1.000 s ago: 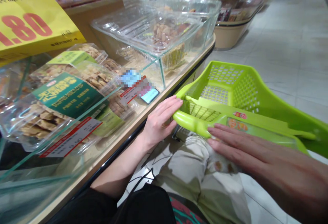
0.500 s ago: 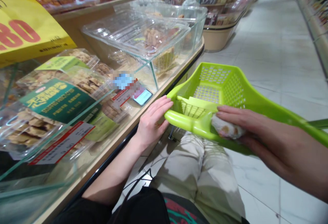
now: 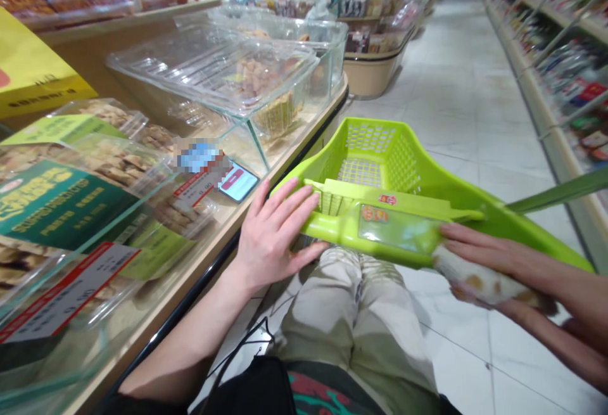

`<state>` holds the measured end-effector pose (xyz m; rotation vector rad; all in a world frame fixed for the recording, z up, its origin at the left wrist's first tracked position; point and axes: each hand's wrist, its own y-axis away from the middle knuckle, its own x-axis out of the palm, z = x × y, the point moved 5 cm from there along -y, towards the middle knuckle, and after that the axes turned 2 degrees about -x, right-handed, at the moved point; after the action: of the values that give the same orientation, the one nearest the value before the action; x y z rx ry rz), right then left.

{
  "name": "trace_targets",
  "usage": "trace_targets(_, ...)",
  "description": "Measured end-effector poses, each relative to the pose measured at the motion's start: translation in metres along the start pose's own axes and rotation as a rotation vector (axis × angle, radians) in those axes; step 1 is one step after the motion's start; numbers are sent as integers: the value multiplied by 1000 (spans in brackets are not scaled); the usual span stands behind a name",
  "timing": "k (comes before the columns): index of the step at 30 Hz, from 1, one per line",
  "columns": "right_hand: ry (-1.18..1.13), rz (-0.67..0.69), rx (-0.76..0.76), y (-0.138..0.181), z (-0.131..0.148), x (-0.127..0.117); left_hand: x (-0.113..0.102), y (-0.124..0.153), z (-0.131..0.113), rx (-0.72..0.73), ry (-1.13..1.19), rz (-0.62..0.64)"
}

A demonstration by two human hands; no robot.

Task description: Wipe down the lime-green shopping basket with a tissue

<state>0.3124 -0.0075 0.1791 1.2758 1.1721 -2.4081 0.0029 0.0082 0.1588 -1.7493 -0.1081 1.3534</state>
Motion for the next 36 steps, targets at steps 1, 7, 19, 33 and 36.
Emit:
trace_targets(1, 38, 104, -67, -7, 1, 2, 1, -7, -10, 47, 17, 23)
trace_targets(7, 116, 127, -138, -56, -13, 10, 24, -46, -51, 165, 97, 193)
trace_targets(19, 104, 151, -110, 7, -10, -17, 43, -54, -55, 187, 94, 295)
trace_targets(33, 0, 4, 28, 42, -55, -46, 56, -74, -14, 201, 193, 183)
trace_targets(36, -84, -45, 99, 32, -65, -38, 63, -84, 7, 208, 287, 194)
